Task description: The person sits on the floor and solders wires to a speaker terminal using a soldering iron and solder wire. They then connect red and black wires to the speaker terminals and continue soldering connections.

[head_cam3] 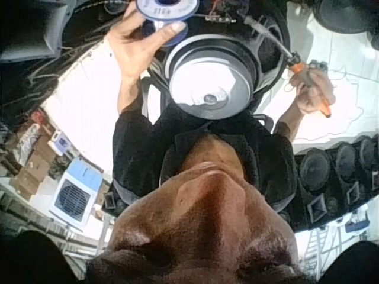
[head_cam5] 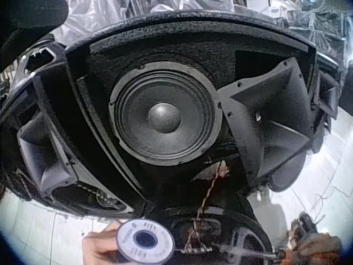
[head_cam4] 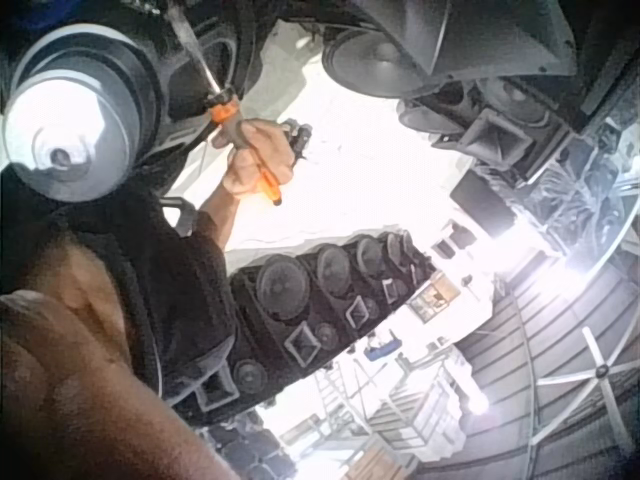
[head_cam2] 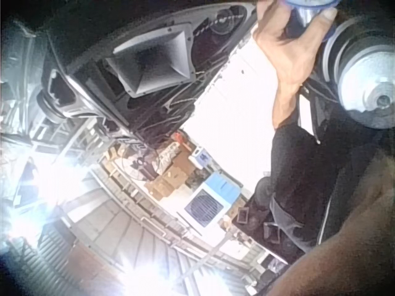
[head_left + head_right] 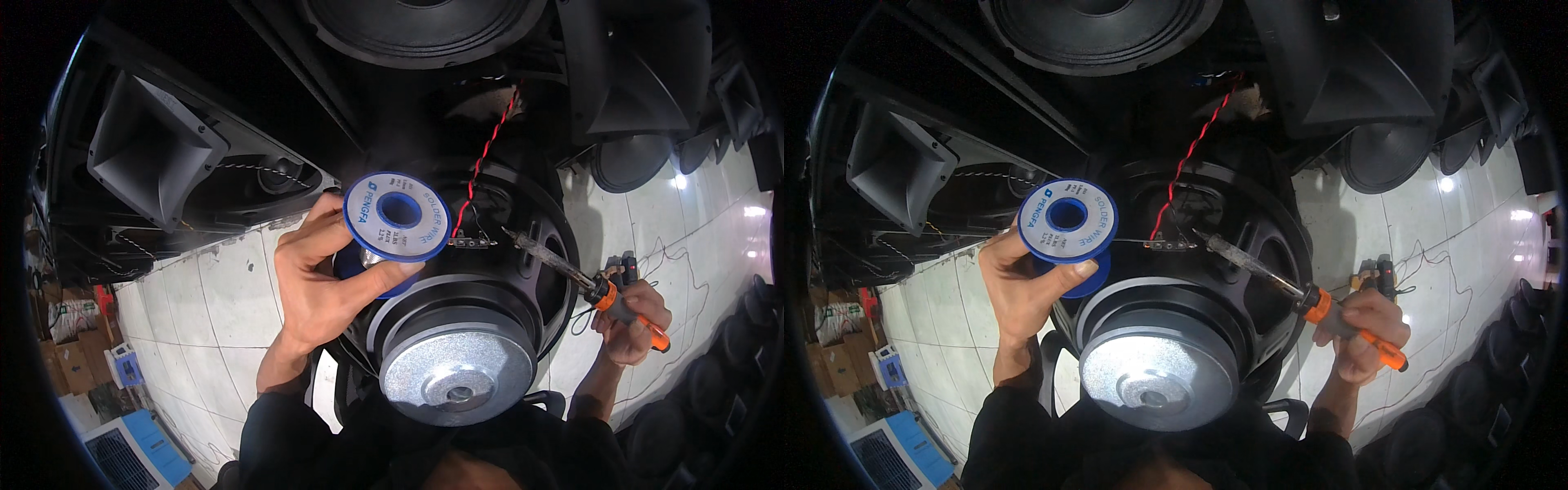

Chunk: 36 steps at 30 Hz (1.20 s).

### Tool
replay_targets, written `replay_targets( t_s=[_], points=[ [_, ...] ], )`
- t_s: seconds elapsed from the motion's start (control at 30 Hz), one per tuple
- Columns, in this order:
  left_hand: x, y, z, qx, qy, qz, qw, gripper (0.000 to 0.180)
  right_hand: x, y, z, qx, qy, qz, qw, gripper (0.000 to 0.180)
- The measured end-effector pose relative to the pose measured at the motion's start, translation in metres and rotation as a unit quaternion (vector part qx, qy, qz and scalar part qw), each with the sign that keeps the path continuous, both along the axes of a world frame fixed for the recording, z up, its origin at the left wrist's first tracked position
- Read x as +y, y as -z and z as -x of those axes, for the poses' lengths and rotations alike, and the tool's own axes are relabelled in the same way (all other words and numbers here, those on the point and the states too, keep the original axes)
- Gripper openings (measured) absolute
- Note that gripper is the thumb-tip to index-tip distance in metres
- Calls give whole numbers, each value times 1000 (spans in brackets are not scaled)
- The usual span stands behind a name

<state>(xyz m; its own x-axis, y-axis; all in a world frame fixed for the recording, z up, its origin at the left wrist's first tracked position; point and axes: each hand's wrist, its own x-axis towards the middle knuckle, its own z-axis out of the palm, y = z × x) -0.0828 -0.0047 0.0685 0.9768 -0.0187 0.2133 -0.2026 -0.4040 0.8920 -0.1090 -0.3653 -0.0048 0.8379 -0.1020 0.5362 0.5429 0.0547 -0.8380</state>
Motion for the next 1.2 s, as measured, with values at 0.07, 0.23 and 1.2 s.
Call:
replay_targets(
  t_s=[0.07, 0.23, 1.2],
  points=[
    [0, 0, 3, 27, -21, 16, 999, 35, 4, -8, -1, 27, -25, -2, 999, 27],
    [10, 2, 1, 23, -34, 34, 999, 37, 9, -15, -18, -4, -56, 61, 997, 27],
    [23, 10, -1, -18, 14, 21, 1000, 33, 35, -30, -27, 38, -61, 113, 991, 26]
  ],
)
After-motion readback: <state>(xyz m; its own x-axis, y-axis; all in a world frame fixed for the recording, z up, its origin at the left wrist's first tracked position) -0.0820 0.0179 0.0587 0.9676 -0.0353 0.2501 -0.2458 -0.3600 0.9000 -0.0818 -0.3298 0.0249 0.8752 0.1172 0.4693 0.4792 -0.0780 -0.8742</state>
